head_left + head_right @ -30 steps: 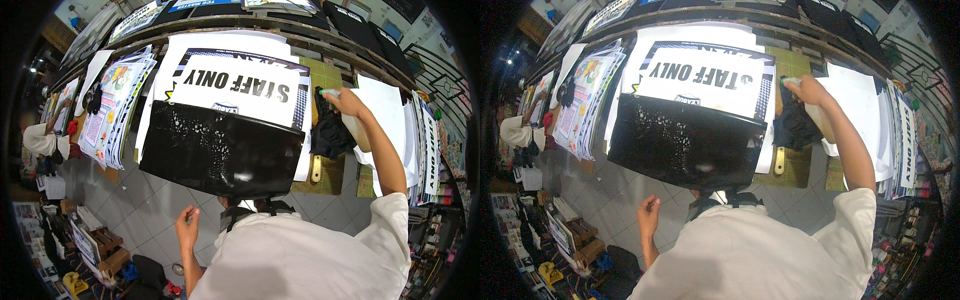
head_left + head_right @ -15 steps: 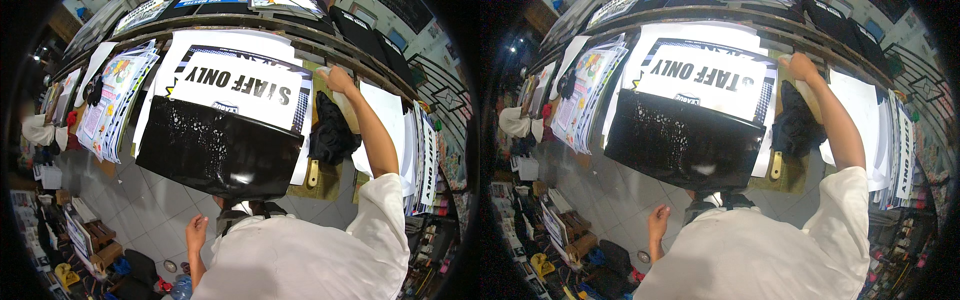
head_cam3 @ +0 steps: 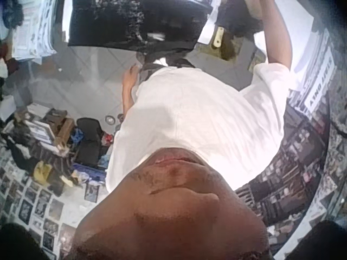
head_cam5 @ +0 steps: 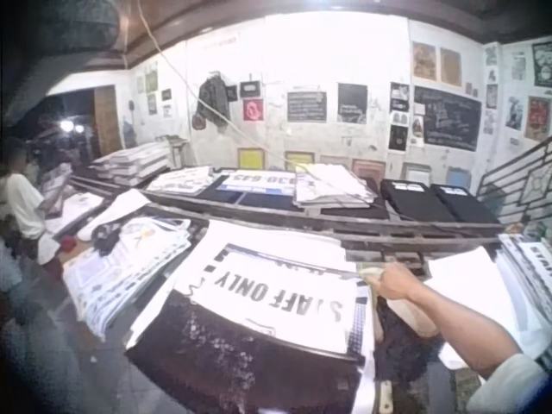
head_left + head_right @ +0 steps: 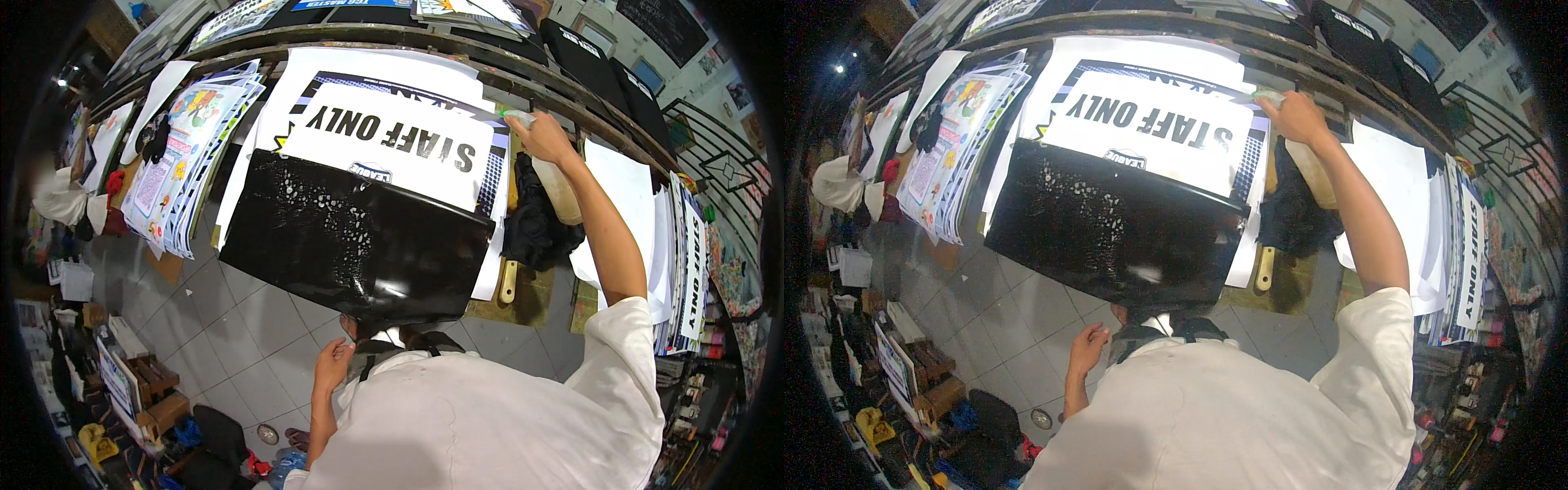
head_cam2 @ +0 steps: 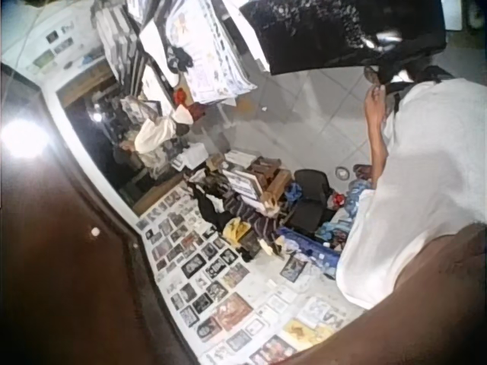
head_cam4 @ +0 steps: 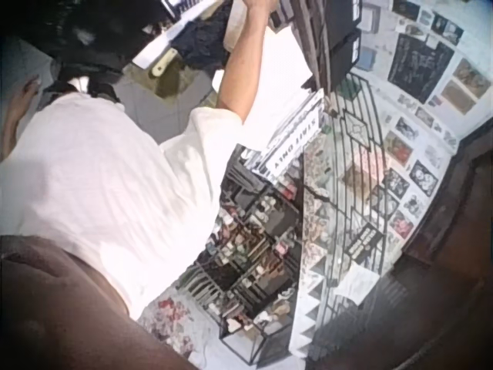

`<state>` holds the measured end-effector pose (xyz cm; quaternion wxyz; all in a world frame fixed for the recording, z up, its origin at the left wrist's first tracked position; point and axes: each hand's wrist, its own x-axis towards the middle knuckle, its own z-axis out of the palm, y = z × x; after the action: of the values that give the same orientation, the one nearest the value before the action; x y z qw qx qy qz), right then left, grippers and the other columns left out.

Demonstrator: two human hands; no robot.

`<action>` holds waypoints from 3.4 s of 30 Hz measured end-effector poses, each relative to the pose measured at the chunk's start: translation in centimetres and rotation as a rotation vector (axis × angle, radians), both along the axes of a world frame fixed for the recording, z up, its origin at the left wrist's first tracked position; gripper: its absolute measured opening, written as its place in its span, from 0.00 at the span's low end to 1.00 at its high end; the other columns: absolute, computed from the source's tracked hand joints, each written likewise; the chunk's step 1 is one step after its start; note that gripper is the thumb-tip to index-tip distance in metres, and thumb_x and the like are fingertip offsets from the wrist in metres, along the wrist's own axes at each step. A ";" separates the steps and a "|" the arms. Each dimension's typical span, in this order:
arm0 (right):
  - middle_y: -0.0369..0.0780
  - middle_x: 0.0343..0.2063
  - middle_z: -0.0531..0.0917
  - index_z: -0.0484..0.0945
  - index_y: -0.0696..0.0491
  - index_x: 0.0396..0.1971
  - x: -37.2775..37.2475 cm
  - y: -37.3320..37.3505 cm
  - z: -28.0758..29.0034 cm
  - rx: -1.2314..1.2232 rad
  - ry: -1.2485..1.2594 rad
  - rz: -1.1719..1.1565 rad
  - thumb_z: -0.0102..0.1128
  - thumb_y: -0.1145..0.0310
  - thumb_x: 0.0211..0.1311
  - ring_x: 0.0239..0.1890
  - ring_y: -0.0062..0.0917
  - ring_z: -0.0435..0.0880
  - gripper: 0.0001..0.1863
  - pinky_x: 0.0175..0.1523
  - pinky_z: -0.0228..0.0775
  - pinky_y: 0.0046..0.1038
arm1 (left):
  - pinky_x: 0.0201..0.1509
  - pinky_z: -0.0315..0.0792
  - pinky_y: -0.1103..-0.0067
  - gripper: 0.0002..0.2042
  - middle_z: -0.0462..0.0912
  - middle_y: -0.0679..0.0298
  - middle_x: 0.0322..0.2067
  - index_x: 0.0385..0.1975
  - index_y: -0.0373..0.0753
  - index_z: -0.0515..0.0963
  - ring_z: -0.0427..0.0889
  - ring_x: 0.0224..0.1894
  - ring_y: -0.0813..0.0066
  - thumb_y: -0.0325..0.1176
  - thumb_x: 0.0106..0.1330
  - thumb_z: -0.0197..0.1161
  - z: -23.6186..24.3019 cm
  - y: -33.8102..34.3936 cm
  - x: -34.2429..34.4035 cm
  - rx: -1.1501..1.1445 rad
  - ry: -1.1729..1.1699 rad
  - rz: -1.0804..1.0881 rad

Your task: The person applies a 'CLOSED' sign to a flat surface, smoothing it with a cloth and a squeegee. They then apply a 'STAFF ONLY' sign to a black surface, using a spray bottle and a squeegee to ensure adhesion. Finally, they return to the 'CLOSED' sign to smooth it further.

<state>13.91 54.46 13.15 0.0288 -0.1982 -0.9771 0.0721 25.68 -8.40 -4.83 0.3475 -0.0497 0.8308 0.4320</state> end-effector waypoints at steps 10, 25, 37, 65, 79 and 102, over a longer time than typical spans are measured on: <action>0.57 0.30 0.87 0.87 0.64 0.26 -7.8 -1.1 0.6 -0.103 0.055 -0.029 0.55 0.34 0.68 0.40 0.51 0.89 0.40 0.50 0.78 0.47 | 0.50 0.78 0.77 0.29 0.89 0.51 0.43 0.62 0.26 0.76 0.86 0.42 0.71 0.45 0.72 0.69 -3.0 -6.1 2.2 0.013 0.032 0.194; 0.54 0.27 0.87 0.88 0.62 0.39 0.5 -8.3 1.6 -0.124 0.060 0.095 0.58 0.40 0.70 0.37 0.49 0.88 0.33 0.50 0.77 0.45 | 0.50 0.78 0.78 0.28 0.89 0.52 0.43 0.60 0.26 0.77 0.87 0.44 0.74 0.45 0.72 0.69 -8.8 -7.1 3.9 -0.004 -0.056 0.125; 0.54 0.26 0.85 0.88 0.57 0.31 17.6 -22.7 4.8 -0.285 -0.140 0.073 0.65 0.53 0.69 0.31 0.54 0.85 0.20 0.40 0.76 0.47 | 0.51 0.78 0.79 0.29 0.88 0.55 0.47 0.64 0.27 0.74 0.86 0.45 0.73 0.44 0.73 0.68 -5.4 -0.4 -3.4 0.259 -0.178 -0.050; 0.48 0.24 0.89 0.88 0.61 0.30 -6.0 -20.8 0.7 -0.170 -0.029 -0.029 0.56 0.36 0.70 0.31 0.41 0.90 0.36 0.46 0.80 0.40 | 0.57 0.82 0.73 0.28 0.83 0.46 0.55 0.64 0.23 0.72 0.85 0.56 0.65 0.42 0.76 0.64 -6.5 -21.7 -11.1 0.167 -0.190 0.277; 0.43 0.21 0.87 0.89 0.56 0.29 -22.5 -29.1 0.6 -0.222 -0.118 0.225 0.54 0.37 0.70 0.31 0.38 0.90 0.34 0.47 0.81 0.39 | 0.44 0.72 0.77 0.29 0.86 0.57 0.54 0.64 0.35 0.75 0.88 0.48 0.67 0.52 0.74 0.63 -6.8 -30.1 -11.4 0.032 -0.281 0.461; 0.47 0.24 0.88 0.87 0.61 0.24 -20.1 -9.2 2.7 -0.046 -0.038 -0.032 0.52 0.36 0.71 0.38 0.45 0.90 0.39 0.52 0.81 0.42 | 0.42 0.71 0.77 0.30 0.87 0.58 0.52 0.66 0.34 0.73 0.88 0.47 0.69 0.51 0.74 0.63 -6.8 -23.7 -9.5 -0.014 -0.287 0.468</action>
<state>-6.15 45.29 15.87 0.0069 -0.2160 -0.9722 0.0904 16.18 -32.11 -11.67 0.3518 -0.3034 0.7419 0.4834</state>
